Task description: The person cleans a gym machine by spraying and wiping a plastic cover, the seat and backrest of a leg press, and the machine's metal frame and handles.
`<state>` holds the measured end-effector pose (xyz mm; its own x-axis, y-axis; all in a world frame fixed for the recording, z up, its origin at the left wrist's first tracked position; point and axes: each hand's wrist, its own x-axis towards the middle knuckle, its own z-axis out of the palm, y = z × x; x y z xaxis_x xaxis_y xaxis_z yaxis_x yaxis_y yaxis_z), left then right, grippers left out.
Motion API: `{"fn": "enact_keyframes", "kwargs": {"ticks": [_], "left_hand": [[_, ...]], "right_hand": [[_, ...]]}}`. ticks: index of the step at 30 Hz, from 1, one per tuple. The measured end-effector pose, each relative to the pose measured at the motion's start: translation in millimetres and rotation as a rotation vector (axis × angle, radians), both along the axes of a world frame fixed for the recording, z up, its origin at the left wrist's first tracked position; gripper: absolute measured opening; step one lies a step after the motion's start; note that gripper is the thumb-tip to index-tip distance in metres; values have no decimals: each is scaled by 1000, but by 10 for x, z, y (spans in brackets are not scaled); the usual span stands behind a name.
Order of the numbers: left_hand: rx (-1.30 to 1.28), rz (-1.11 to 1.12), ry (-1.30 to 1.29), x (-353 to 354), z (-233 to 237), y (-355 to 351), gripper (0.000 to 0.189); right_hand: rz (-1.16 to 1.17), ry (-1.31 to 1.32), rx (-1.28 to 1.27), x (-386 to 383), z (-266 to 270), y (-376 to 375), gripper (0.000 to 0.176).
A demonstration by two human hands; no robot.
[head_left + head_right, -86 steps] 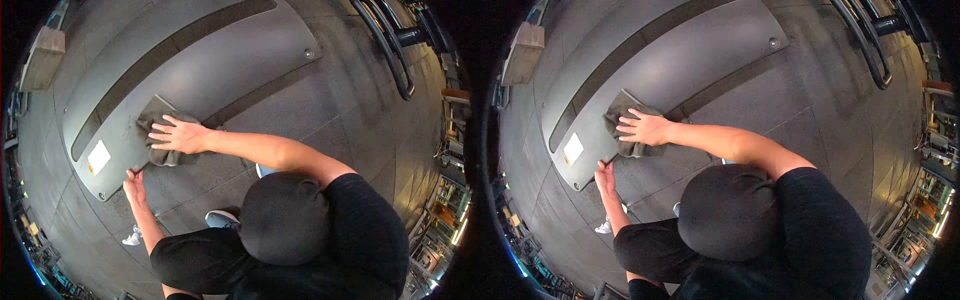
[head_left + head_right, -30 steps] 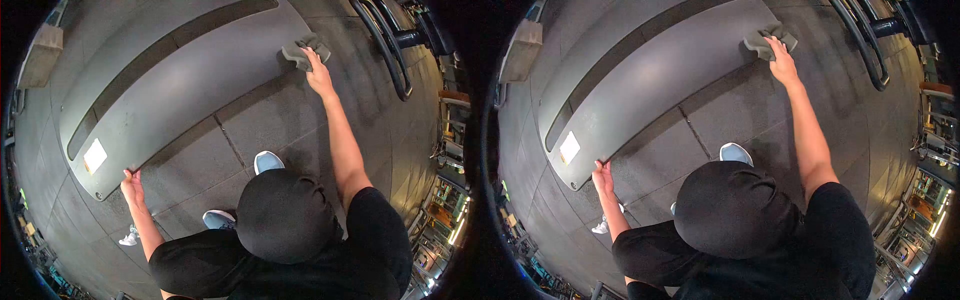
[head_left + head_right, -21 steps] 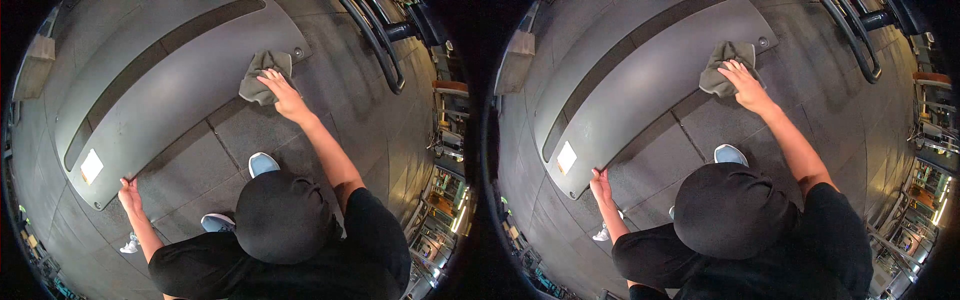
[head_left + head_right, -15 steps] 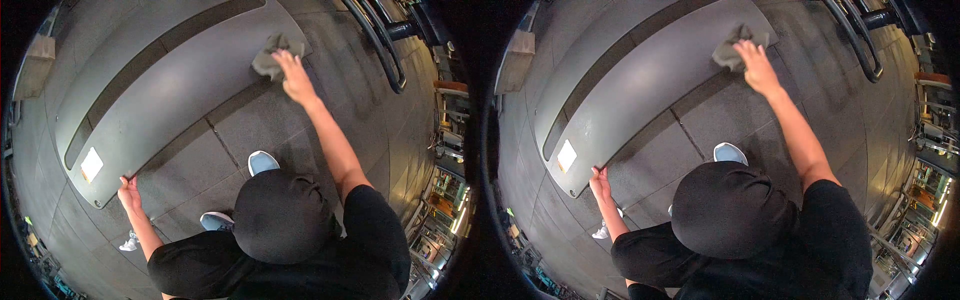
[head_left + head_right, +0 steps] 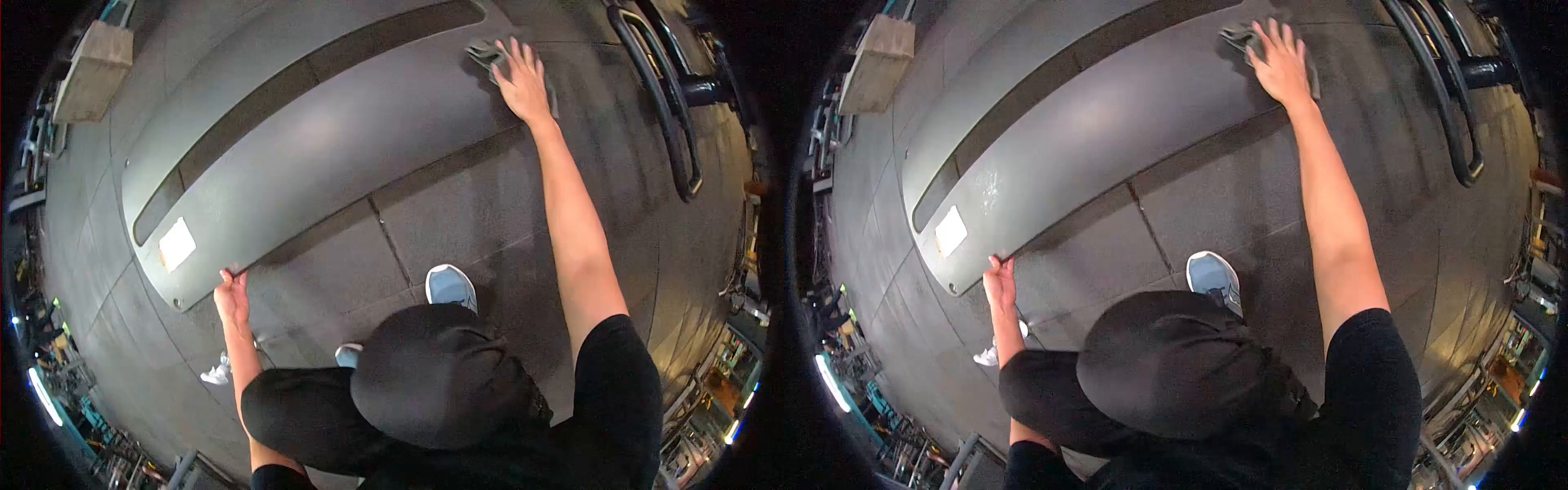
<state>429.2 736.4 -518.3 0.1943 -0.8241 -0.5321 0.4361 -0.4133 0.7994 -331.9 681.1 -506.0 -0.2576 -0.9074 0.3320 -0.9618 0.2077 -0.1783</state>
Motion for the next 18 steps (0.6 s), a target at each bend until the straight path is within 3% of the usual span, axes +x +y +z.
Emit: {"fn": "enact_keyframes", "kwargs": {"ticks": [1,6,9,10,13,15,18], "left_hand": [[12,17,-15,-21,20,26,32],[5,-40,30,68,-95,29,30],[13,37,-12,-133,14,27,28],[3,41,-4,-155,-2,12,27],[-22,75,26,-213,-41,39,26],[-12,67,-1,-300,102,69,25],[-38,81,44,-276,-24,84,19]], "right_hand": [[65,75,-4,157,-11,-185,63],[378,-28,84,1665,181,-1168,72],[585,-199,325,2996,512,-1350,78],[646,-141,197,3437,398,-1293,82],[812,-242,242,4424,339,-1283,83],[891,-195,119,4738,194,-1201,80],[855,-183,157,4753,172,-1215,72]]}}
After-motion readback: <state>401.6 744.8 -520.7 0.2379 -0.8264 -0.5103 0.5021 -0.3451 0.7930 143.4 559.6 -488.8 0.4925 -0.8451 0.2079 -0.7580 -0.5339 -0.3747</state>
